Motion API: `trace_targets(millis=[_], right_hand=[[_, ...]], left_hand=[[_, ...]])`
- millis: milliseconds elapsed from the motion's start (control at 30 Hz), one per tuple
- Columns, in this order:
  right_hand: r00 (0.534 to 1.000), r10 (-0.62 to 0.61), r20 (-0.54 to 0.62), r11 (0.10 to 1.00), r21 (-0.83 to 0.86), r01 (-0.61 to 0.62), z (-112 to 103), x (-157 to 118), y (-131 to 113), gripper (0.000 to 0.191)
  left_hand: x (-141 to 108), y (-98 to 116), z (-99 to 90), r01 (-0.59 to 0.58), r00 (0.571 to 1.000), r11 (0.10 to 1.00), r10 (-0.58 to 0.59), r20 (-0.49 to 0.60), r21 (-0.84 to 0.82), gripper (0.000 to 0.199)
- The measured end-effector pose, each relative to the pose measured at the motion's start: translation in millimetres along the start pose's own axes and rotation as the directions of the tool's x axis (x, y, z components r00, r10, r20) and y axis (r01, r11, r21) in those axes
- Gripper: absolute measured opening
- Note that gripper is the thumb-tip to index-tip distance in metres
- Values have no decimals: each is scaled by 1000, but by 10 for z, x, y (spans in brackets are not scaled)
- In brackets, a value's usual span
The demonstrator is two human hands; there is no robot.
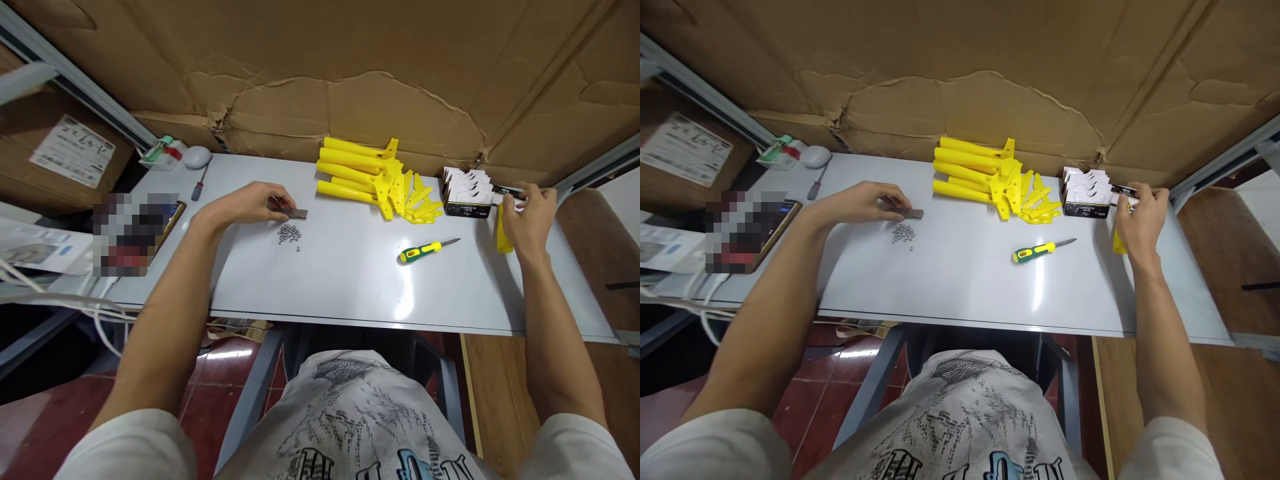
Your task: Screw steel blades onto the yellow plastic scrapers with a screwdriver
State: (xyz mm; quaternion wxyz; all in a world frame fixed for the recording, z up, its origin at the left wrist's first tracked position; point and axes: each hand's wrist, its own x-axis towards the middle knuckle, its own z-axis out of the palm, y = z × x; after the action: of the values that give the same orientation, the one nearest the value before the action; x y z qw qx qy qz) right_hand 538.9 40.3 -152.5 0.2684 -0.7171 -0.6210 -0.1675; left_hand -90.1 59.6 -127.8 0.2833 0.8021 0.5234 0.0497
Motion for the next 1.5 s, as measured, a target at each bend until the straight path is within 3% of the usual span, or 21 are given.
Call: trace_targets(millis=[100, 200, 267, 333, 433, 567, 667, 833, 933, 1133, 1200, 1267, 1333, 1400, 1500], right_hand=[[970, -161, 181, 976, 178, 129, -169, 89, -376, 40], [835, -400, 377, 898, 344, 275, -226, 201, -787, 53], [722, -505, 473, 856, 381, 349, -175, 294, -1037, 73], [658, -543, 522, 839, 378, 392, -71, 409, -1259, 92], [603, -581, 546, 814, 389, 432, 131, 617, -1535, 107], [508, -640, 576, 766, 433, 475, 384, 866, -1796, 124], [452, -641, 621, 761, 437, 479, 484, 963, -1924, 127], [470, -600, 647, 797, 430, 425, 488, 967, -2060, 127], [477, -613, 630, 789, 460, 407, 496, 926, -2136, 125], [479, -676, 559, 735, 560, 382, 577, 868, -2263, 120], [510, -674, 534, 727, 600, 333, 590, 881, -2242, 125], [570, -620, 539, 758, 599, 258, 595, 911, -2187, 125], [655, -535, 534, 805, 557, 204, 603, 950, -2120, 113], [700, -473, 535, 844, 502, 187, 624, 982, -2063, 90], [670, -475, 570, 853, 487, 190, 688, 983, -2022, 49]], left_hand=[[-29, -48, -4, 45, 999, 999, -45, 12, 11, 52], [-76, -36, -33, 48, 999, 998, -47, -12, 36, 61], [-90, 34, -80, 29, 993, 999, -25, -114, 36, 76], [-38, 157, -137, -25, 969, 999, 34, -243, 40, 93], [246, 411, -189, -168, 931, 971, 214, -295, 172, 119], [890, 791, -98, -267, 936, 902, 327, -132, 341, 150], [1281, 1015, 39, -319, 934, 861, 356, -21, 396, 159], [1431, 1078, 121, -270, 957, 878, 289, 13, 395, 134], [1364, 960, 81, -280, 952, 881, 306, -9, 381, 121], [1276, 683, 10, -287, 951, 894, 309, -8, 344, 119], [1270, 637, 10, -291, 949, 897, 314, -16, 334, 119], [1269, 623, 17, -297, 947, 897, 321, -22, 329, 120], [1270, 634, 22, -298, 947, 898, 321, -19, 323, 123], [1270, 657, 24, -296, 949, 901, 316, -15, 317, 125], [1271, 695, 25, -294, 950, 904, 312, -10, 310, 128]])
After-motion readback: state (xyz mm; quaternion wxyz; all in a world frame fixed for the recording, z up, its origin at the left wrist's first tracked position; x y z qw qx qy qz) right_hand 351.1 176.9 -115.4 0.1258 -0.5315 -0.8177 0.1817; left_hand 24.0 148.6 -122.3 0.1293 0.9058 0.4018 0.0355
